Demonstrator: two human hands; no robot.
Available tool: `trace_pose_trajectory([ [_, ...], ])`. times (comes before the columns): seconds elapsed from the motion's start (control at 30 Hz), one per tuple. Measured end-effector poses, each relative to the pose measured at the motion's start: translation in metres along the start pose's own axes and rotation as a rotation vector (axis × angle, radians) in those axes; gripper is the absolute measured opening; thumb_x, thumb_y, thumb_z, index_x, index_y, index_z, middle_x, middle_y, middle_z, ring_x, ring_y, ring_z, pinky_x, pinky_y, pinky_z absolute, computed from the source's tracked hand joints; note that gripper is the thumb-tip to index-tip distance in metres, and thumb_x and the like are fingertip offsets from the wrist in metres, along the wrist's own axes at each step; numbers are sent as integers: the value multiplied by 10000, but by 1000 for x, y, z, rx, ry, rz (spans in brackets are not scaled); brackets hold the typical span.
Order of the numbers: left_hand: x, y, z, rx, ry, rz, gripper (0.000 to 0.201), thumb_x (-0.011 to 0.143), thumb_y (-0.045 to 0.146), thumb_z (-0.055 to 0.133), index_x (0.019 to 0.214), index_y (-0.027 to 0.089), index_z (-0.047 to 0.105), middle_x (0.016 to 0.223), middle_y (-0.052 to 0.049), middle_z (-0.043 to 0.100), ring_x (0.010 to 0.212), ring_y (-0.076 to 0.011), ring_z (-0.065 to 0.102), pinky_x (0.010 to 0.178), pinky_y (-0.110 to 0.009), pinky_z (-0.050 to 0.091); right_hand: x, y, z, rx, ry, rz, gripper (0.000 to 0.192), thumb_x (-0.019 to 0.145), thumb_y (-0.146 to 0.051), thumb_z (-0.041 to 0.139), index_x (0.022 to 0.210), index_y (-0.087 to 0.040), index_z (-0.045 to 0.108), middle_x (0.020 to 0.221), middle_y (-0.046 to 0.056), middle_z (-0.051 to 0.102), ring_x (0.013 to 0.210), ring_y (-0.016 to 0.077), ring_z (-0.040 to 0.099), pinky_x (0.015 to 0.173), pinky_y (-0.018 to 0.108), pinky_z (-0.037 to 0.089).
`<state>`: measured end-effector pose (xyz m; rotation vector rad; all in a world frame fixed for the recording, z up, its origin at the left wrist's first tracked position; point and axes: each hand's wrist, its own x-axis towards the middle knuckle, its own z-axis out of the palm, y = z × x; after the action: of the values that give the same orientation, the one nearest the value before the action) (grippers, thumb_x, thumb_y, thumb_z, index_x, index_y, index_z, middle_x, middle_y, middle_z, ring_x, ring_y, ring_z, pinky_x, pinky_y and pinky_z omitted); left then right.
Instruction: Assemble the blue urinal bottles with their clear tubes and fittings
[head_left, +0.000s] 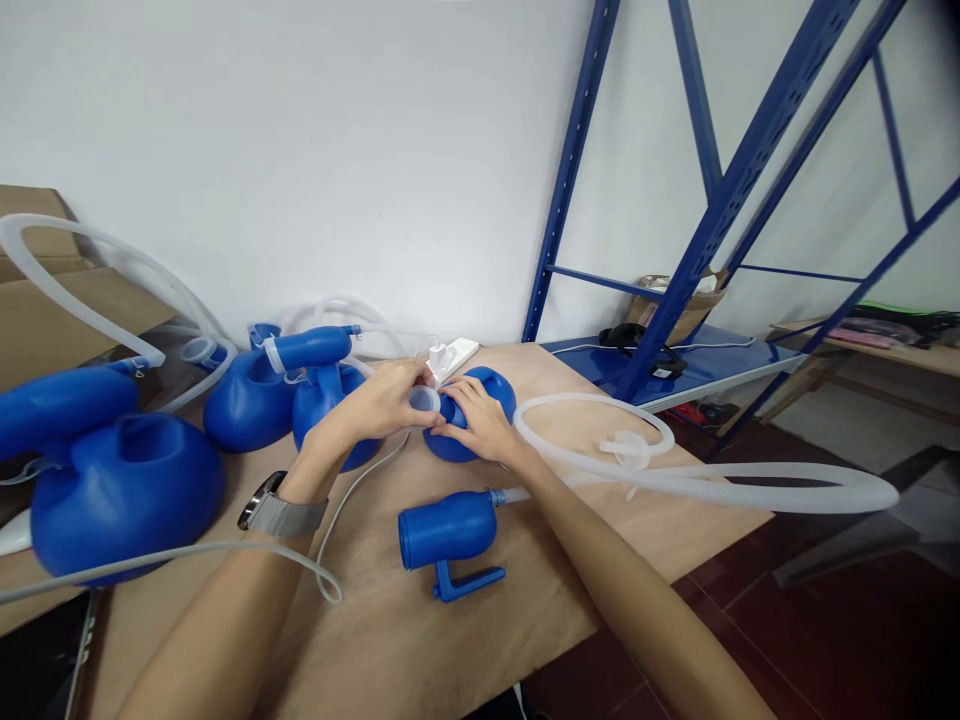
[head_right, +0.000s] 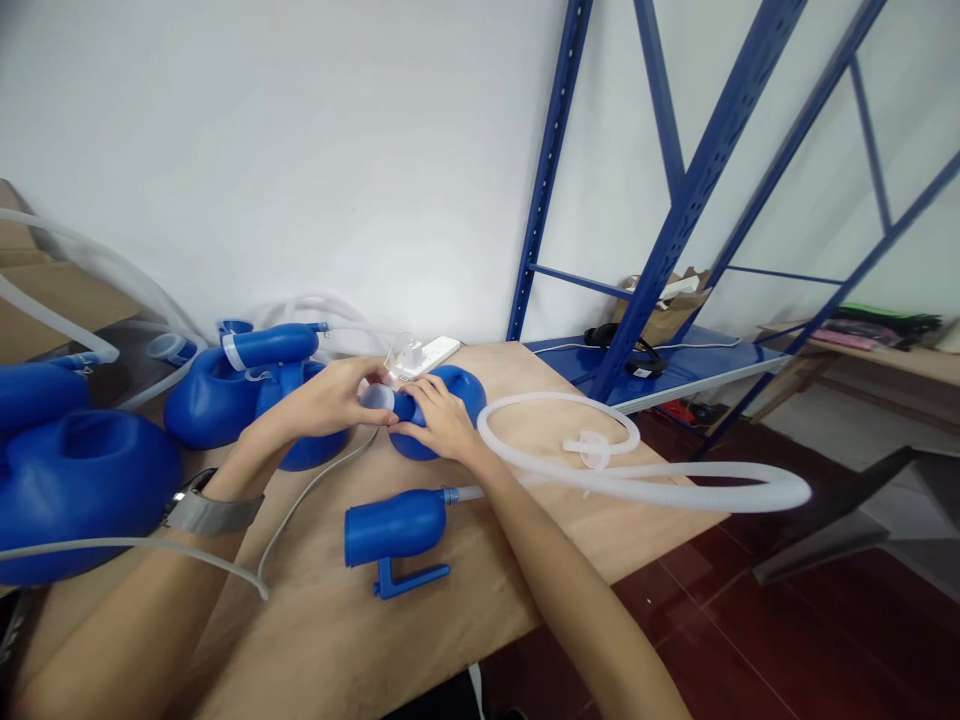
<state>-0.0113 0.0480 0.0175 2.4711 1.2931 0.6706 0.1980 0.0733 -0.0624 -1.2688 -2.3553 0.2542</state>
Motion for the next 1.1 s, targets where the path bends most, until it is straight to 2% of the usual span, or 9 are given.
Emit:
trace_pose_trajectory([
  [0.23, 3, 6, -1, -11, 41, -91, 571, 626, 535, 836, 966, 137, 608, 951, -74, 637, 893, -238, 597, 788, -340, 439, 1, 0, 1, 2, 1, -25, 834, 748, -800, 355, 1381, -278, 507, 1473, 43, 512, 1453, 153, 387, 1241, 408, 516],
  [0.37, 3, 9, 1, 67, 78, -108, 496, 626, 453, 835, 941, 138, 617, 967, -75, 581, 878, -226, 579, 808, -341, 447, 2, 0, 1, 9, 10, -20, 845, 741, -807, 356, 1395, -292, 500, 1491, 32, 499, 1473, 152, 367, 1266, 424, 500],
  [0.5, 3, 12, 0, 71, 56, -104, 467, 625, 405, 816, 939, 146, 586, 982, -76, 585, 908, -237, 580, 817, -341, 443, 2, 2, 3, 0, 15, -33, 823, 755, -799, 340, 1397, -307, 492, 1492, 25, 500, 1473, 149, 367, 1259, 436, 504],
  [0.7, -3, 12, -13, -64, 12, -138, 399, 602, 351, 755, 858, 186, 499, 865, -24, 599, 815, -205, 567, 735, -317, 420, 2, 4, 4, 6, 8, -26, 827, 737, -811, 363, 1388, -316, 490, 1495, 21, 497, 1475, 151, 371, 1258, 442, 507],
  [0.83, -12, 11, -28, -221, -2, -154, 434, 625, 464, 748, 852, 186, 503, 900, -25, 600, 890, -212, 594, 784, -308, 453, 3, 4, 2, 22, 6, 9, 830, 730, -822, 353, 1385, -333, 493, 1508, 11, 491, 1496, 154, 365, 1272, 462, 498],
  [0.9, -15, 8, -34, -186, -62, -210, 480, 623, 506, 747, 909, 180, 540, 936, -39, 624, 921, -226, 606, 808, -314, 461, 3, 4, 1, 29, 14, 14, 828, 729, -820, 365, 1393, -341, 487, 1522, 7, 480, 1506, 149, 363, 1295, 466, 482],
  [1.03, -19, -4, -36, -88, -322, -306, 618, 625, 561, 736, 1086, 179, 585, 1072, -80, 678, 993, -266, 630, 832, -327, 470, 1, 3, 1, 53, 16, 12, 830, 733, -806, 400, 1409, -333, 489, 1540, 12, 469, 1528, 144, 356, 1314, 452, 472],
  [1.1, -19, -10, -33, -45, -409, -335, 616, 616, 573, 733, 1074, 184, 598, 1099, -92, 685, 1000, -286, 637, 817, -332, 476, 0, 3, 0, 67, 13, 7, 836, 743, -791, 416, 1446, -341, 455, 1564, 3, 447, 1553, 140, 333, 1344, 455, 442],
])
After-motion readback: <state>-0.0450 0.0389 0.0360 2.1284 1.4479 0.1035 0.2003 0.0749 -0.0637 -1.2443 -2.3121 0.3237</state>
